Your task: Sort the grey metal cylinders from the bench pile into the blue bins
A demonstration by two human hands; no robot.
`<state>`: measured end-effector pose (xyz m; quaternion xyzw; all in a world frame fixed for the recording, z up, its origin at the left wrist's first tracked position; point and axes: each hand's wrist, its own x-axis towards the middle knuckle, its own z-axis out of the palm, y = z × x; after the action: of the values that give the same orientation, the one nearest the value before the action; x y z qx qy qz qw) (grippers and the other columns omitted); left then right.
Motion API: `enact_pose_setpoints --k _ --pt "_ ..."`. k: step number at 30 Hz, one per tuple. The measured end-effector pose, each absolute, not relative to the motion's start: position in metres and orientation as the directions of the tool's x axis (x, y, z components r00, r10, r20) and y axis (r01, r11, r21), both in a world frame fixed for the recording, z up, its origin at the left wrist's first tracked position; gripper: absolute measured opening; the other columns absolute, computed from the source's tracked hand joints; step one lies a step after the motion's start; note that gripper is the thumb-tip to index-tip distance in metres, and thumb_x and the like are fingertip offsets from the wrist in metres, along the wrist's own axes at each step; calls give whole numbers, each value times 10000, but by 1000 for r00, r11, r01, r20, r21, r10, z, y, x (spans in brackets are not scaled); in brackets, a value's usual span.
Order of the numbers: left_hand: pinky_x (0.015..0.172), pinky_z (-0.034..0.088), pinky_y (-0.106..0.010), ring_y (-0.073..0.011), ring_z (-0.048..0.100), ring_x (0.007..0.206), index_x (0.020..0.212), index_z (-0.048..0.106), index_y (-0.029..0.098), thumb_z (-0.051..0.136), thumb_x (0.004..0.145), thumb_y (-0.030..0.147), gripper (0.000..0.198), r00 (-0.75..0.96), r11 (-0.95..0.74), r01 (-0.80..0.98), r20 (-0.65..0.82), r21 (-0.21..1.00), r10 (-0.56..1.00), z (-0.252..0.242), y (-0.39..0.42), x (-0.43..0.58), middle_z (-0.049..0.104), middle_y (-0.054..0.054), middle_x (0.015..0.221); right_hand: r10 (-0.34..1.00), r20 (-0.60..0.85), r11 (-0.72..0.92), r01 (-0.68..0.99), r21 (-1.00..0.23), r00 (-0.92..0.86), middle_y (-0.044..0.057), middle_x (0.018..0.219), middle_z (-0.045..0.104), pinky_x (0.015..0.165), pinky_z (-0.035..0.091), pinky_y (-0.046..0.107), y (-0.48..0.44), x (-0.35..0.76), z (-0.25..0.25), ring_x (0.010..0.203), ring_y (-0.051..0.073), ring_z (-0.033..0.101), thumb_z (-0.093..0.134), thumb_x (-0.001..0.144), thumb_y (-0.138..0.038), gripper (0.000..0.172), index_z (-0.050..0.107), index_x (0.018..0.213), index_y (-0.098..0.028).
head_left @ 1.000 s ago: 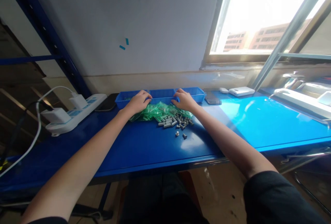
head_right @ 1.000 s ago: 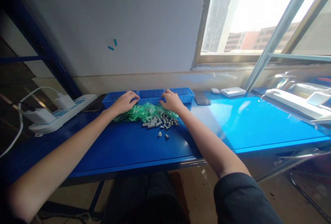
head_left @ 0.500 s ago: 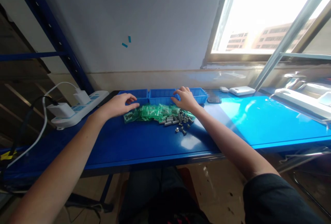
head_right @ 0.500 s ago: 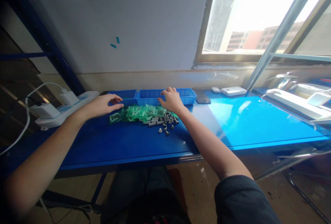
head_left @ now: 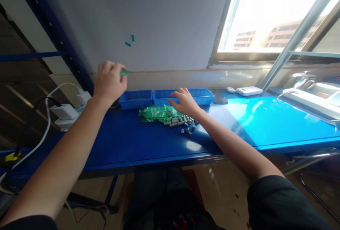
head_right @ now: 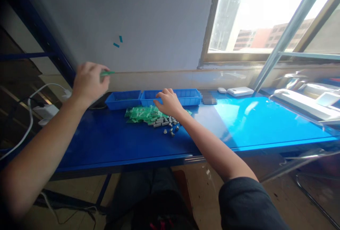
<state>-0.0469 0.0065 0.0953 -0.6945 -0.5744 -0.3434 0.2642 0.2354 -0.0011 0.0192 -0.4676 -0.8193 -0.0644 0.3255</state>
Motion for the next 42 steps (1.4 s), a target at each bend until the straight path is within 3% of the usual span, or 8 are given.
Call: enact_pose_setpoints --k 4,9,15,19,22,29,37,42 --pt "1029 382 -434 -336 452 1243 1171 622 207 528 826 493 457 348 -378 926 359 16 866 67 21 -33 534 -117 1288 747 573 533 818 -215 -336 115 1017 606 901 428 409 -1 238 21 1089 283 477 528 912 -369 298 673 1080 -171" --pt "930 454 -341 -270 580 1095 1151 610 193 576 736 608 588 618 -614 759 58 216 784 33 10 -17 626 -91 1180 756 557 532 819 -216 -345 114 1022 611 897 416 401 0 236 18 1091 280 471 528 913 -379 302 670 1082 -173" --pt "676 502 -286 -183 613 820 1107 548 183 635 755 423 435 340 -528 779 479 339 809 53 -9 -14 625 -52 1026 744 544 572 792 -215 -389 103 988 628 901 398 392 0 230 14 1035 265 484 527 912 -386 304 673 1071 -173" --pt "898 486 -366 -243 546 1103 1263 498 182 598 829 347 475 76 -382 901 792 206 606 82 -4 -27 471 -95 1322 727 541 601 773 -204 -423 103 1008 634 905 393 383 -1 229 15 1031 259 489 525 917 -389 309 669 1080 -170" --pt "1051 366 -486 -357 426 1264 1233 573 153 600 825 405 480 124 -220 973 663 64 738 83 3 -40 432 -139 1373 720 528 615 767 -184 -450 102 1009 638 908 391 377 0 230 15 1016 254 499 535 913 -395 317 669 1083 -164" --pt "789 485 -360 -304 650 975 1096 662 236 528 767 628 529 325 -323 945 62 -40 944 25 -36 -45 684 -71 1117 703 503 647 747 -156 -503 107 974 647 908 390 373 0 231 14 973 246 518 536 916 -386 317 676 1071 -147" --pt "724 385 -394 -236 618 1065 1321 519 199 216 1003 517 542 27 -151 986 833 68 553 86 -51 -62 665 -86 1170 707 459 668 721 -183 -538 113 949 655 881 406 366 -4 229 20 960 242 538 546 912 -368 319 677 1075 -127" --pt "965 395 -434 -249 483 1268 1289 567 177 305 935 603 613 194 -261 965 719 -18 668 98 -15 -58 588 -74 1328 664 301 747 629 -216 -685 102 1063 659 906 421 381 -11 235 27 1042 256 552 659 829 -296 396 626 1199 -158"
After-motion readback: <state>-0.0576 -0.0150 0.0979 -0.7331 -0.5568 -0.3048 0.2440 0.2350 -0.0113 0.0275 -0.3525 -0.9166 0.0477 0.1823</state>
